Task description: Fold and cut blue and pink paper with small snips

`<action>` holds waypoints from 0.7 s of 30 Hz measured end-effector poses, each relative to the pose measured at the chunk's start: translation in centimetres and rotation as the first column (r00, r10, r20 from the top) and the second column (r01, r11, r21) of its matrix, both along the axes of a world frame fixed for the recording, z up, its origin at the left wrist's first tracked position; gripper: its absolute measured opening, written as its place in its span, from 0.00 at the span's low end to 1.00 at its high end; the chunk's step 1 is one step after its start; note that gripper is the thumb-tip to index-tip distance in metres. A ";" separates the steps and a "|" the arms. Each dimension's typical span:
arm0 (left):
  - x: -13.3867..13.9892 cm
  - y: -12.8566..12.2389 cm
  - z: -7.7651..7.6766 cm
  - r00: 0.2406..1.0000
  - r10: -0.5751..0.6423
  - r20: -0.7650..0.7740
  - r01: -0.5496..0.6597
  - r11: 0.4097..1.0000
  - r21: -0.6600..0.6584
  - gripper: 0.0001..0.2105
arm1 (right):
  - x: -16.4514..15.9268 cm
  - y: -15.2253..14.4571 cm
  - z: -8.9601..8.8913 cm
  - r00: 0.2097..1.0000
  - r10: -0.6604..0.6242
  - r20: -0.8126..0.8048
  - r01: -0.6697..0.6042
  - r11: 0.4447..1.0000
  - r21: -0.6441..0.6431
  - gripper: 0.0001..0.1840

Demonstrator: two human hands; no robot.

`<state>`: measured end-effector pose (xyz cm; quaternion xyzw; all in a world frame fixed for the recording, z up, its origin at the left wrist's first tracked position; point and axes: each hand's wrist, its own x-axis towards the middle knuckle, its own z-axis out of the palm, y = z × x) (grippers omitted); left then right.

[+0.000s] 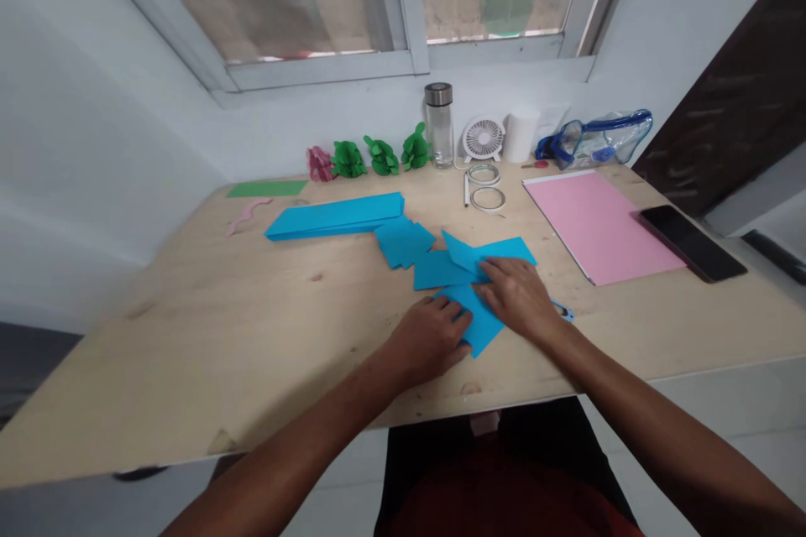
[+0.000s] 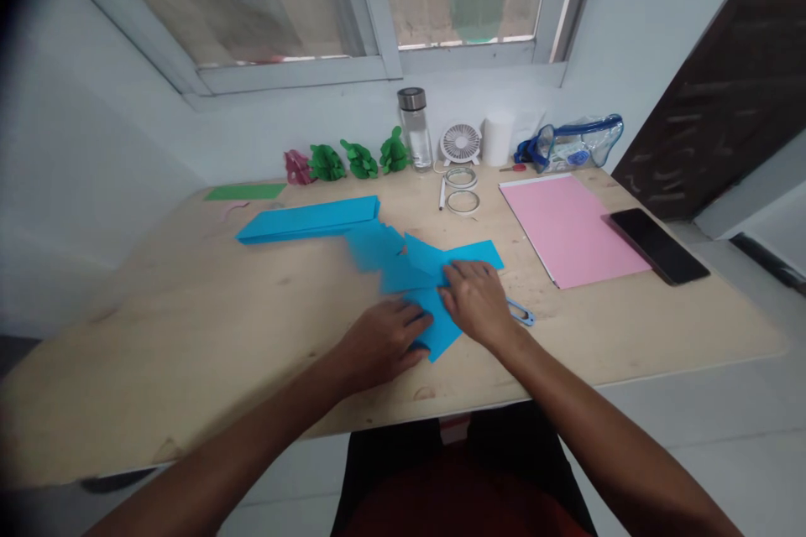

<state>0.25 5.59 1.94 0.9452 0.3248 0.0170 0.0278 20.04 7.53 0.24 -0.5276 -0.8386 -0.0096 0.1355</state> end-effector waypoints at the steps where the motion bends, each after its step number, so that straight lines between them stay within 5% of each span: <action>1: 0.0 -0.1 0.1 1.000 -0.006 -0.008 0.006 1.000 -0.002 0.14 | -0.3 0.6 0.0 1.000 0.015 0.016 -0.015 1.000 -0.012 0.17; 7: -0.8 -1.3 -0.7 0.993 -0.105 -0.046 0.111 0.982 0.155 0.07 | -1.6 1.1 -0.7 0.996 0.078 0.049 -0.077 0.996 -0.036 0.15; 12: -1.0 -1.5 -1.3 0.960 -0.271 -0.075 0.281 0.904 0.323 0.07 | -1.2 1.2 -1.0 0.995 0.097 0.034 -0.096 0.995 -0.035 0.16; 21: -1.4 -0.9 -1.1 0.951 -0.308 0.020 0.293 0.920 0.260 0.09 | -0.7 1.8 -1.1 0.991 0.134 0.001 -0.134 0.991 -0.024 0.15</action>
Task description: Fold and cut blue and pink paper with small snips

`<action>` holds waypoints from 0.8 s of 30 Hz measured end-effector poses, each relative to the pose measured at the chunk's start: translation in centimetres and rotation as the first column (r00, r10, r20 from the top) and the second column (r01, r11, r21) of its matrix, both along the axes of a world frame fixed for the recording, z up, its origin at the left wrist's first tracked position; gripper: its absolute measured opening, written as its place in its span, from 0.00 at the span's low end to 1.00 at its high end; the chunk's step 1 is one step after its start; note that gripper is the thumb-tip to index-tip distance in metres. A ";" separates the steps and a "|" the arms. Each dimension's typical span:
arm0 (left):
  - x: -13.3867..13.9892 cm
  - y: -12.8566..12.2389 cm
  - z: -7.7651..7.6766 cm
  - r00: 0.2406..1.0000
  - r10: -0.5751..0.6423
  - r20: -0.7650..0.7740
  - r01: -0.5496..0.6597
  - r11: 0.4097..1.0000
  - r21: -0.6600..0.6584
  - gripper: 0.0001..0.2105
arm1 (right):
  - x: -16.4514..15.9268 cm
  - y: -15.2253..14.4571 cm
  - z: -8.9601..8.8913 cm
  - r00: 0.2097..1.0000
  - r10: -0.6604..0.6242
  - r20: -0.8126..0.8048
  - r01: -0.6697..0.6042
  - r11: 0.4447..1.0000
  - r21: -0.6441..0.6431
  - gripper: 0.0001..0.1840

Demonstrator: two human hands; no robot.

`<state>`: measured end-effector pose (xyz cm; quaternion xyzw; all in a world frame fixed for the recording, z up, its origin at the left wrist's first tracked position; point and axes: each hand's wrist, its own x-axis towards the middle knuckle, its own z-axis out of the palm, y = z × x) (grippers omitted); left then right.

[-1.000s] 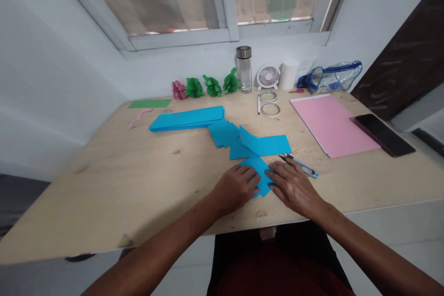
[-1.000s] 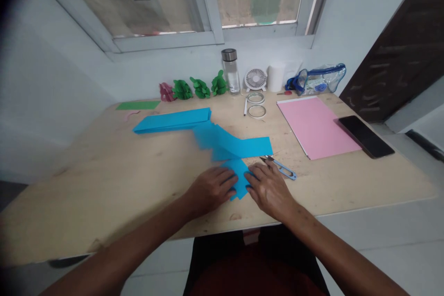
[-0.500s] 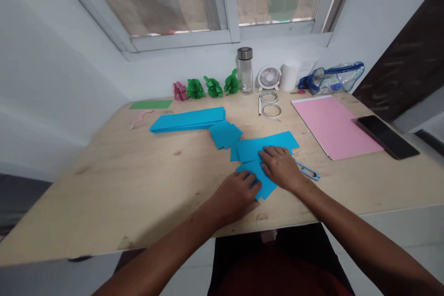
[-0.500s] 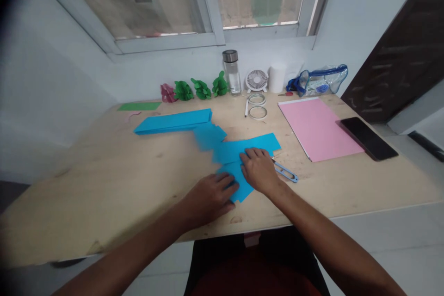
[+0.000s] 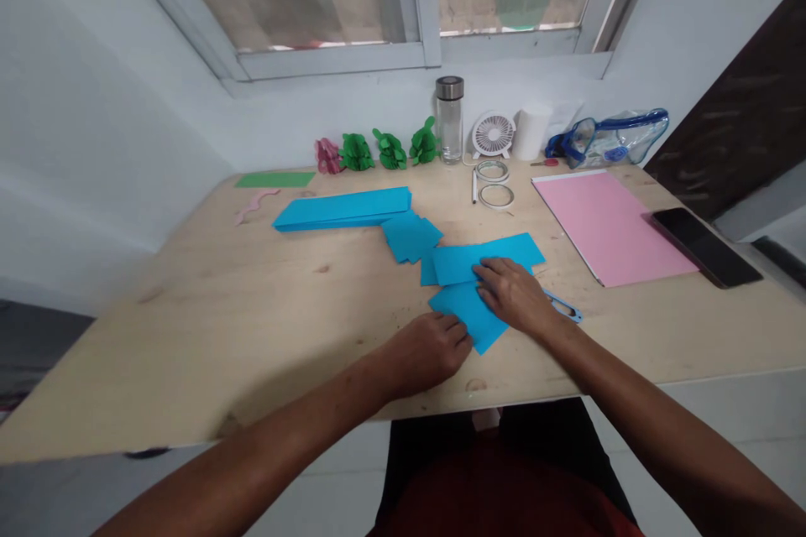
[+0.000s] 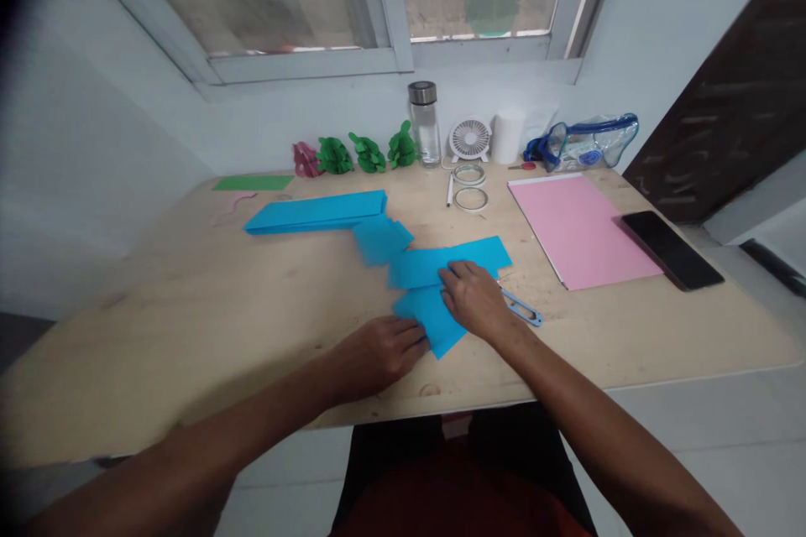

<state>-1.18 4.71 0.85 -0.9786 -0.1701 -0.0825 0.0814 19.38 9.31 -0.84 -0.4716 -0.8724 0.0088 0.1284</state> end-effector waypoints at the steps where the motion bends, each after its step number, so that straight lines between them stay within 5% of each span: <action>1: -0.1 0.0 0.0 1.000 0.012 0.022 -0.011 1.000 -0.029 0.09 | 0.0 0.0 0.0 1.000 0.003 -0.002 -0.003 1.000 -0.002 0.15; 8: -0.3 -0.6 0.3 0.939 0.256 0.230 -0.166 0.922 -0.349 0.10 | 0.1 -0.1 0.3 0.999 0.023 -0.023 -0.024 0.999 -0.024 0.15; 17: 0.2 0.5 0.6 0.911 0.392 0.126 -0.220 0.721 -0.657 0.10 | 0.7 -0.2 0.2 0.997 0.068 -0.043 -0.071 0.995 -0.067 0.17; 21: 0.0 0.5 0.7 0.905 0.404 0.133 -0.217 0.706 -0.674 0.10 | 1.0 -0.5 0.2 0.996 0.076 -0.050 -0.080 0.994 -0.076 0.17; 24: 0.1 0.1 0.4 0.917 0.357 0.175 -0.182 0.768 -0.614 0.07 | 1.1 -0.7 0.3 0.994 0.088 -0.069 -0.093 0.993 -0.079 0.17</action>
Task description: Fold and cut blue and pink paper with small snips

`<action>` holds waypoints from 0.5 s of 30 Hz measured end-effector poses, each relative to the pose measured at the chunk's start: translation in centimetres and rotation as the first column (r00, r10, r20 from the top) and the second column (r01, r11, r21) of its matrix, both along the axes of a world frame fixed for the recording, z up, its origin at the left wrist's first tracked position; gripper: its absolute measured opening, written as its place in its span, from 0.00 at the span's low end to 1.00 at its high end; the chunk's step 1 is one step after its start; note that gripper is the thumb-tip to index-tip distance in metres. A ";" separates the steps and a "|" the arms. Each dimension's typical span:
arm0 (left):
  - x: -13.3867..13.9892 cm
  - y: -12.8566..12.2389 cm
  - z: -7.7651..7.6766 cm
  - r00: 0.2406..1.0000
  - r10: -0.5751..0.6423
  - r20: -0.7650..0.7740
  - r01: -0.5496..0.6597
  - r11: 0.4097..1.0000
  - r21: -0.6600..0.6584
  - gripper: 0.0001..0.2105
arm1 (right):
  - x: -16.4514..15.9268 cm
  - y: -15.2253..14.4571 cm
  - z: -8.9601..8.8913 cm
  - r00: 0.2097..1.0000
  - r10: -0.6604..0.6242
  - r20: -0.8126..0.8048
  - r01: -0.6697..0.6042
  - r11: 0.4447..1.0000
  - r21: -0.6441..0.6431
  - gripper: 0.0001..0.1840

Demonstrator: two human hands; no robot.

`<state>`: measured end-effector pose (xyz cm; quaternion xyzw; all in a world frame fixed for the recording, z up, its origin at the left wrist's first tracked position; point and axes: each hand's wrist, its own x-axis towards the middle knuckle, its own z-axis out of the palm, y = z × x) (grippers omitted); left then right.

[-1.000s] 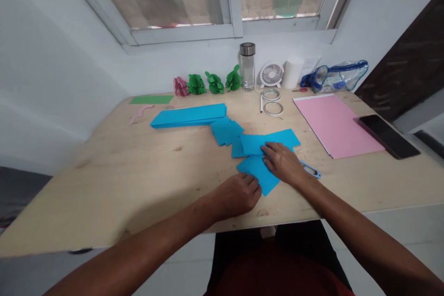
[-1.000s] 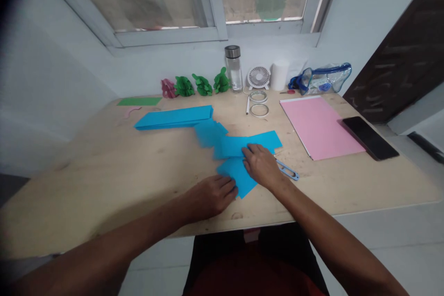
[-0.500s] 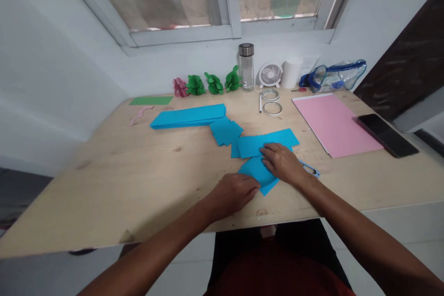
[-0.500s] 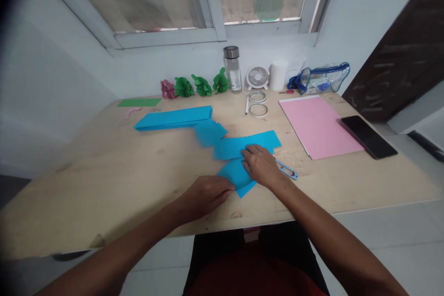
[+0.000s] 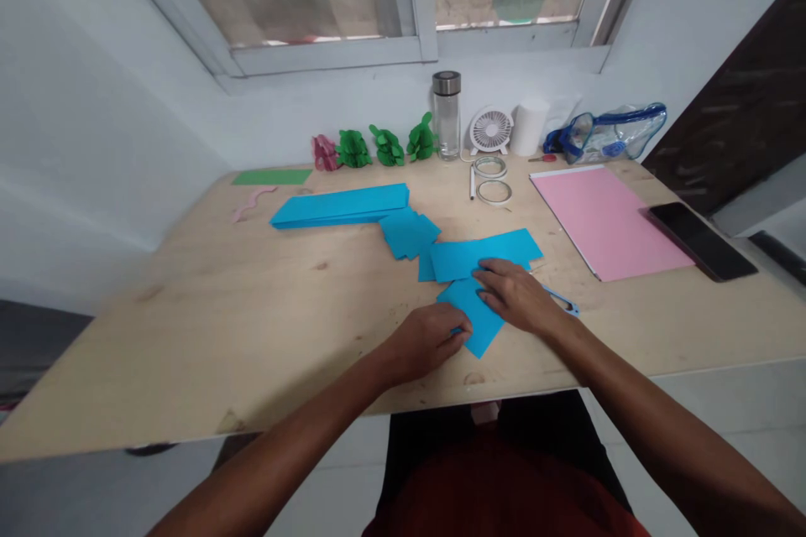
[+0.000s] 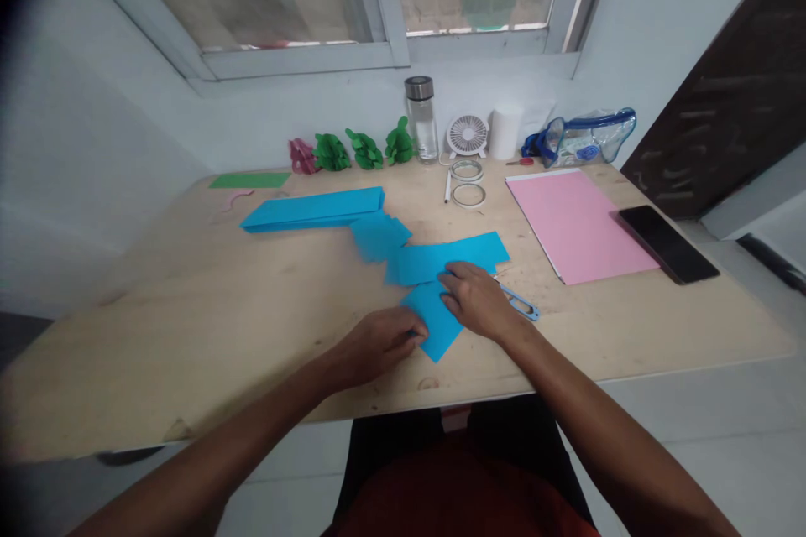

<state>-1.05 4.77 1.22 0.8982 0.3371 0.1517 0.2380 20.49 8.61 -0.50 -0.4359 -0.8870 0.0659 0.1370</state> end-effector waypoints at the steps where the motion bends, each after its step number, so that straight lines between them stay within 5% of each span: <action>1: 0.1 -0.2 -0.2 0.999 -0.036 -0.013 0.037 0.997 0.068 0.06 | 0.0 0.0 0.0 1.000 0.004 -0.007 -0.004 1.000 0.000 0.17; 7: 0.9 -0.4 -0.9 0.938 -0.189 -0.290 0.312 0.826 0.470 0.08 | 0.1 -0.2 0.0 1.000 0.007 -0.011 -0.007 1.000 0.006 0.17; 11: 0.9 -0.3 -0.8 0.915 -0.211 -0.343 0.380 0.733 0.563 0.10 | 0.1 -0.2 -0.1 1.000 0.003 -0.010 -0.003 1.000 0.004 0.17; 15: 0.7 0.0 -0.7 0.916 -0.237 -0.325 0.386 0.742 0.548 0.11 | 0.1 -0.2 -0.2 1.000 0.008 -0.002 -0.008 1.000 0.008 0.18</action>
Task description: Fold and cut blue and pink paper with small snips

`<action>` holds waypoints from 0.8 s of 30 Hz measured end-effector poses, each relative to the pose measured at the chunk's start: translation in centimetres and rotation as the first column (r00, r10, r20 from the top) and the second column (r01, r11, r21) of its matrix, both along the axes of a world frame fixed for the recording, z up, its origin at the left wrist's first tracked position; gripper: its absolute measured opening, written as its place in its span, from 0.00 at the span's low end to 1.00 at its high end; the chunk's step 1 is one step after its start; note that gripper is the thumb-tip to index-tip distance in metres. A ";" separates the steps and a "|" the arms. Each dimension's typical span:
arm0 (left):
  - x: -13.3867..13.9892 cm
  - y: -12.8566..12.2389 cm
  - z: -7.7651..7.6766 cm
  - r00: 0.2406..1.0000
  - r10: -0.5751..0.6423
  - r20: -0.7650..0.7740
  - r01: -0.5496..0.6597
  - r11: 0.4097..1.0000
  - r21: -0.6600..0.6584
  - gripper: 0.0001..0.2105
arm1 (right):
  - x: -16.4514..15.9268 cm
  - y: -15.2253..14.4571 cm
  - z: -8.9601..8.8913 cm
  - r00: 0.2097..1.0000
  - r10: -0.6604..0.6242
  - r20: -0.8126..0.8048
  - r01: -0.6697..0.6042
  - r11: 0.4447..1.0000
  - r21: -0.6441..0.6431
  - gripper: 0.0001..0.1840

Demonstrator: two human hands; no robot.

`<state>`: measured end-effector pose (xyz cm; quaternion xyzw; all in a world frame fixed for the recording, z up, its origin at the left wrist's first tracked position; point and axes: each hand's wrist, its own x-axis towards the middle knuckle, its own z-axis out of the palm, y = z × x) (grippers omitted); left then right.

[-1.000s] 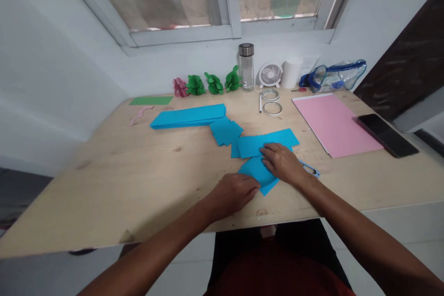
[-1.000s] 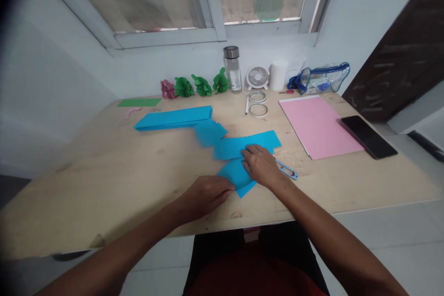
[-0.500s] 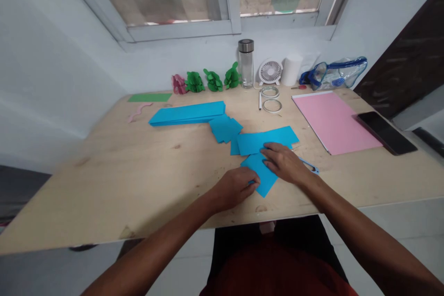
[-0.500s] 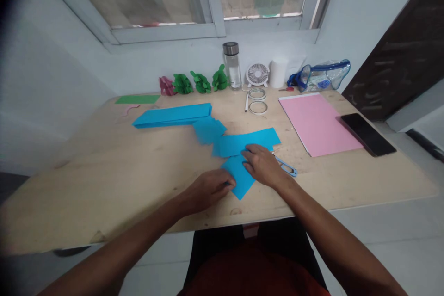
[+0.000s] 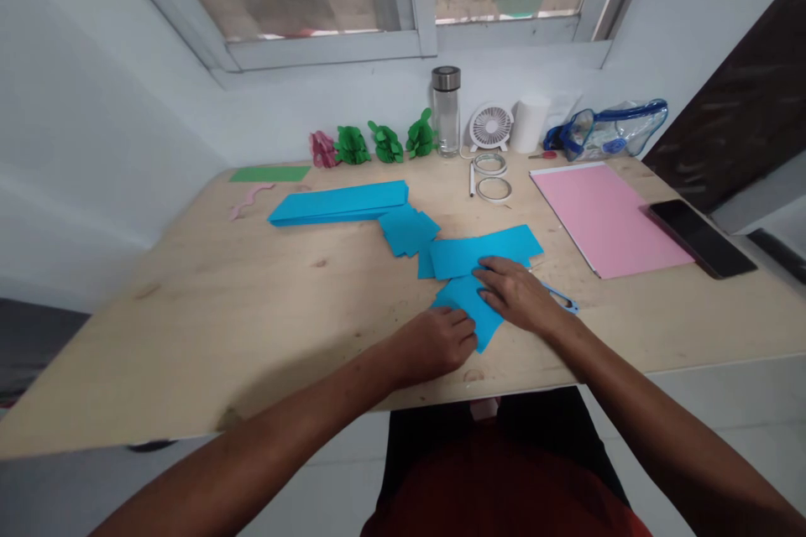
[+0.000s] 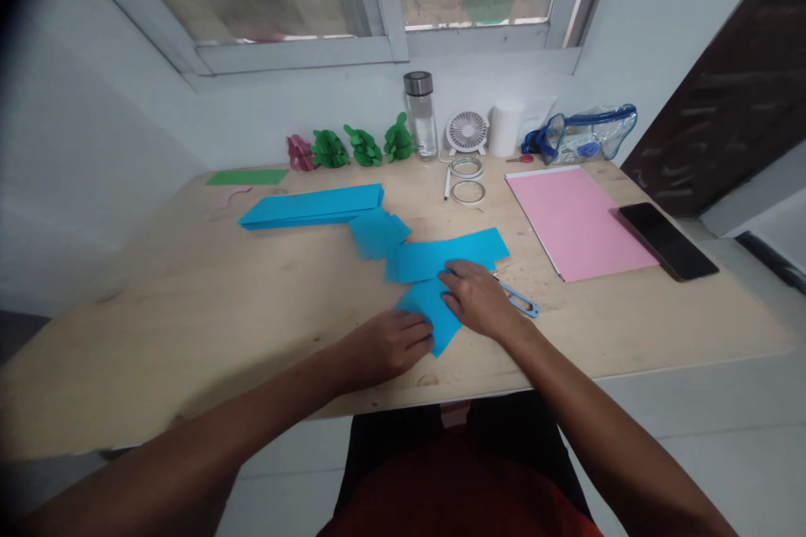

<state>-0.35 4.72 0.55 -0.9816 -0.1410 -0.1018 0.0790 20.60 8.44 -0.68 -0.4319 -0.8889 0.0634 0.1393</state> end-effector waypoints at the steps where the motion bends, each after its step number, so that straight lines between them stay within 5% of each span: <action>1: 0.0 0.1 0.0 1.000 0.006 0.010 -0.006 1.000 -0.024 0.11 | 0.0 0.0 0.0 1.000 0.001 0.001 -0.001 1.000 0.002 0.18; 7: 0.0 0.5 -0.5 0.971 0.128 0.202 -0.068 0.957 -0.281 0.10 | 0.1 0.0 -0.2 1.000 0.004 -0.003 -0.004 1.000 0.007 0.18; 10: -0.2 0.4 -0.2 0.871 0.356 0.338 -0.140 0.839 -0.525 0.08 | 0.1 0.0 -0.1 1.000 0.004 -0.019 -0.005 1.000 -0.005 0.17; 14: -0.7 0.1 0.8 0.639 0.684 0.352 -0.134 0.549 -0.825 0.05 | 0.2 0.1 0.7 0.990 -0.011 -0.138 -0.001 0.996 -0.089 0.20; 18: -1.0 0.3 2.0 0.333 0.887 0.320 0.119 0.297 -0.947 0.05 | 0.4 0.2 1.5 0.937 -0.138 -0.321 0.056 0.966 -0.251 0.22; 21: -0.6 1.1 2.7 0.069 0.963 0.261 0.382 0.217 -0.898 0.06 | 0.8 0.3 1.3 0.858 -0.274 -0.435 0.112 0.926 -0.361 0.25; 24: 0.6 2.4 2.7 -0.095 0.974 0.203 0.611 0.218 -0.761 0.08 | 1.1 0.6 0.6 0.776 -0.365 -0.514 0.142 0.896 -0.422 0.26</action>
